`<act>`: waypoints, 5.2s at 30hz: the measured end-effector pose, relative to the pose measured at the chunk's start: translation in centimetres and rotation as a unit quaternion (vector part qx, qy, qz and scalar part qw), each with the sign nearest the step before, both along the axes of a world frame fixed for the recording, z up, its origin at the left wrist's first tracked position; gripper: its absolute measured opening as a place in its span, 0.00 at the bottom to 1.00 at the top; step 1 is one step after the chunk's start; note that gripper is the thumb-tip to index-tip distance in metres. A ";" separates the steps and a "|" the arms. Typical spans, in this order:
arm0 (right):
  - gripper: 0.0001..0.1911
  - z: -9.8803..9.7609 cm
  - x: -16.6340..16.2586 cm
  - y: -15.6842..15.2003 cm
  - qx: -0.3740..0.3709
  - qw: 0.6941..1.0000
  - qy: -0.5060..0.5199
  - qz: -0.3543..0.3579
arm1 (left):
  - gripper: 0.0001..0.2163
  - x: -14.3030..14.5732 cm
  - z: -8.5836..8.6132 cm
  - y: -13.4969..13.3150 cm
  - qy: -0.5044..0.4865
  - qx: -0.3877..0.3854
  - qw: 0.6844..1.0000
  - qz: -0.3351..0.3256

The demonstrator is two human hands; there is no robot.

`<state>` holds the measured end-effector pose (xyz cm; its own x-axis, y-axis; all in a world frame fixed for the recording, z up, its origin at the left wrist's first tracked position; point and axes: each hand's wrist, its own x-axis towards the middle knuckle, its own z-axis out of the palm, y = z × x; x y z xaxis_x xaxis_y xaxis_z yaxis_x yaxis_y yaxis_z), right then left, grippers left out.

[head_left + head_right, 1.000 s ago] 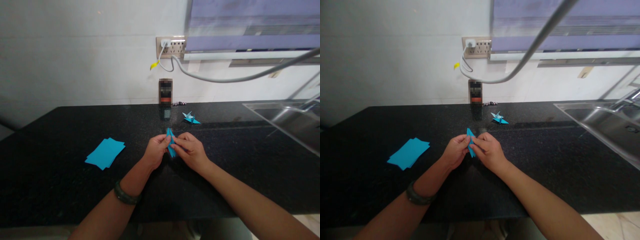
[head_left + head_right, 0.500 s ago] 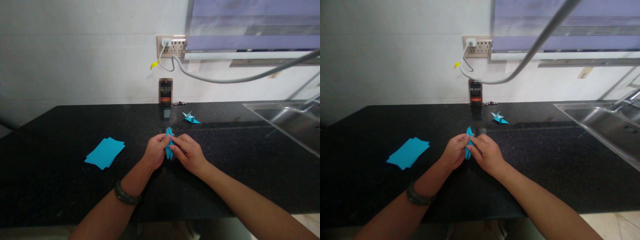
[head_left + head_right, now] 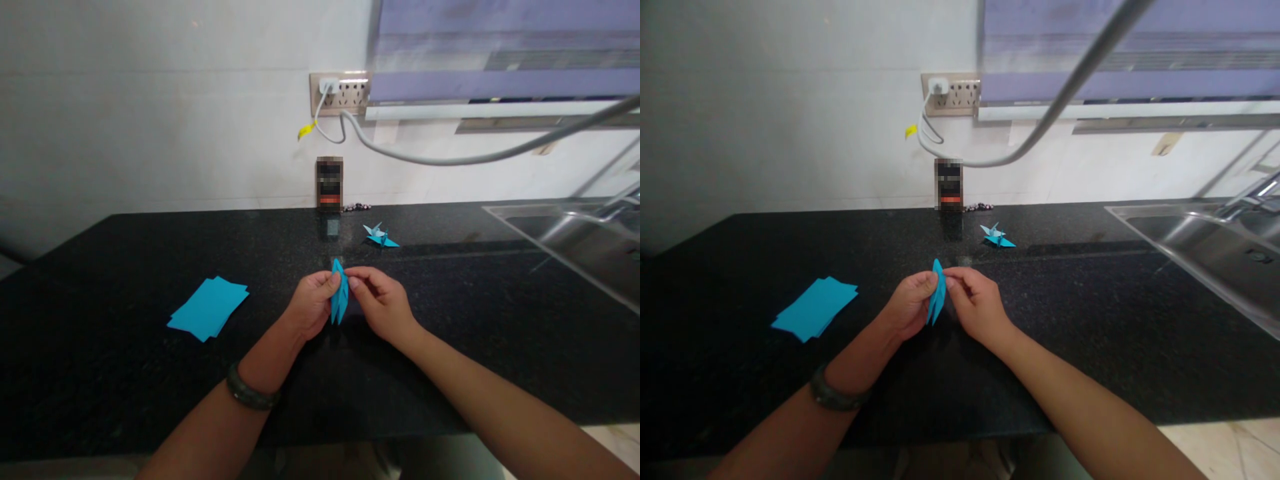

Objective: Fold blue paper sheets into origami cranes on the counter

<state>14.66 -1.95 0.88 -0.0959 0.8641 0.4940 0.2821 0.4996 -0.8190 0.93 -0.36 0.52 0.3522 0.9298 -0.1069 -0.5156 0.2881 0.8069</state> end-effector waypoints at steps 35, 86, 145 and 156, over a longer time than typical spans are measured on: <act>0.08 0.7 -1.4 -0.8 -0.126 0.991 0.020 -0.048 | 0.15 0.8 -0.1 -0.4 0.135 0.108 0.979 0.112; 0.09 0.8 -0.3 0.6 -0.183 0.974 0.133 0.005 | 0.09 0.5 0.1 -0.5 0.254 0.151 0.952 0.076; 0.16 0.7 1.1 1.8 -0.287 0.915 0.281 0.046 | 0.13 -0.2 0.6 0.4 0.216 0.077 0.964 0.133; 0.13 -0.1 0.8 1.1 -0.334 0.930 0.122 0.093 | 0.19 -1.2 1.0 1.5 0.105 0.058 0.958 0.261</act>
<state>15.45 -0.81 0.80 -0.2293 0.9658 -0.1208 0.0061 -0.1227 -0.9924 -0.30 1.11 1.52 -0.1824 0.9832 -0.0099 -0.3875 -0.0626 0.9197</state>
